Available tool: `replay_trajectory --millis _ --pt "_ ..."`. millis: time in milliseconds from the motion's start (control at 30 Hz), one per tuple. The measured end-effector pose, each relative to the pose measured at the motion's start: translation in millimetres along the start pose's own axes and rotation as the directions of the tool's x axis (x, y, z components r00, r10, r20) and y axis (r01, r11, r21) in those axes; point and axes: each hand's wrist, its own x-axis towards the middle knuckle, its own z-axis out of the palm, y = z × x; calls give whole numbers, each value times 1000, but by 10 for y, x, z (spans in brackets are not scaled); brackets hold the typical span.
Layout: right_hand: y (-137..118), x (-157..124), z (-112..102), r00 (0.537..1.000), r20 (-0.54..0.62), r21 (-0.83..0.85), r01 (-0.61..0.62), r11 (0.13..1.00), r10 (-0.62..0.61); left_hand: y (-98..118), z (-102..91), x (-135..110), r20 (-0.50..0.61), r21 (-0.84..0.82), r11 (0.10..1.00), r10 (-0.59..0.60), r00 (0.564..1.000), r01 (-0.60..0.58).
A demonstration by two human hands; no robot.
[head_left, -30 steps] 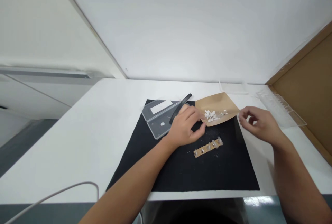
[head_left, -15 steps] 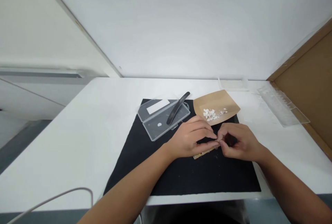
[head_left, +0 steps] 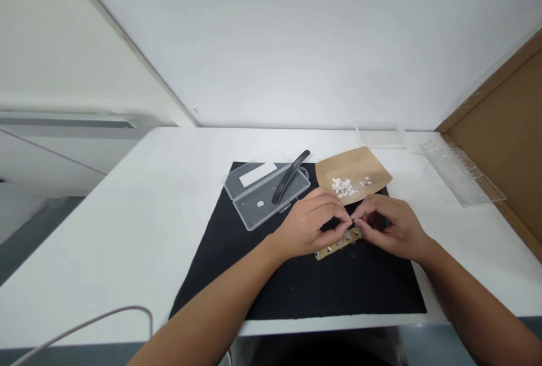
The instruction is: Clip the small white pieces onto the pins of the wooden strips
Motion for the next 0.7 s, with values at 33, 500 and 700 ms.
replay_trajectory --millis 33,500,700 --pt "7 1 -7 1000 6 14 -1 1000 1 6 -3 5 3 2 1000 -2 1000 2" --pt "87 -15 -47 994 98 332 -71 941 40 27 -14 26 -9 -121 992 -44 999 42" --pt "118 -16 15 994 49 312 -104 945 93 11 -28 25 27 -170 982 -74 997 78"
